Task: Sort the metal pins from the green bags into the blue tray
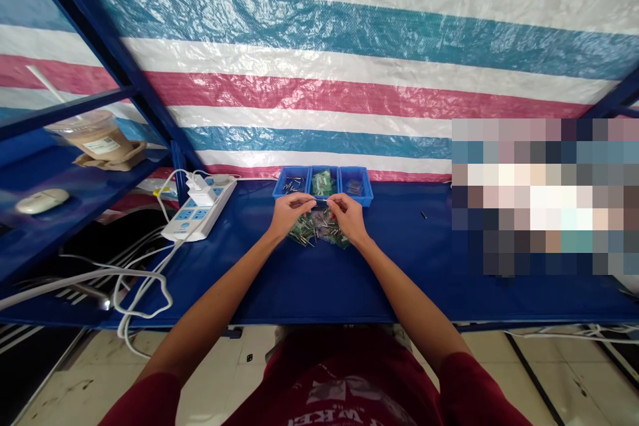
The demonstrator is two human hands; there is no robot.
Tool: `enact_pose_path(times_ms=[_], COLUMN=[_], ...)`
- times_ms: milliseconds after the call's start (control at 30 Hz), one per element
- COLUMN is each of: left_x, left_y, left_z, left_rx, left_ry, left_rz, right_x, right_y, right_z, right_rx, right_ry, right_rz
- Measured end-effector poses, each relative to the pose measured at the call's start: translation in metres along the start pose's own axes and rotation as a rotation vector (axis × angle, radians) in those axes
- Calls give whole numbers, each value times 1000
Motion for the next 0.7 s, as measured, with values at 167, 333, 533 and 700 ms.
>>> enact_pose_path(times_ms=[167, 333, 533, 700], left_x=[0, -4, -7, -4], left_y=[-2, -3, -4, -4], left_z=[-5, -11, -6, -5], left_rx=[-55, -47, 38, 14], left_ry=[48, -10, -112, -61], left_rz=[-10, 32, 94, 87], right_x=[-4, -4, -1, -1], right_y=[-1, -1, -1, -1], right_z=[-2, -5, -2, 0], right_rx=[-15, -29, -32, 2], right_ry=[5, -44, -54, -62], right_rz=[33, 31, 10, 10])
Point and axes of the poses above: each hand's wrist, its own y-axis towards the middle knuckle, its own x-axis out of the back of the hand, z = x × y, the point moved 6 cm from there along y, towards the middle knuckle, and after that the axes turned 2 degrees about -z, right-handed, at the moved point
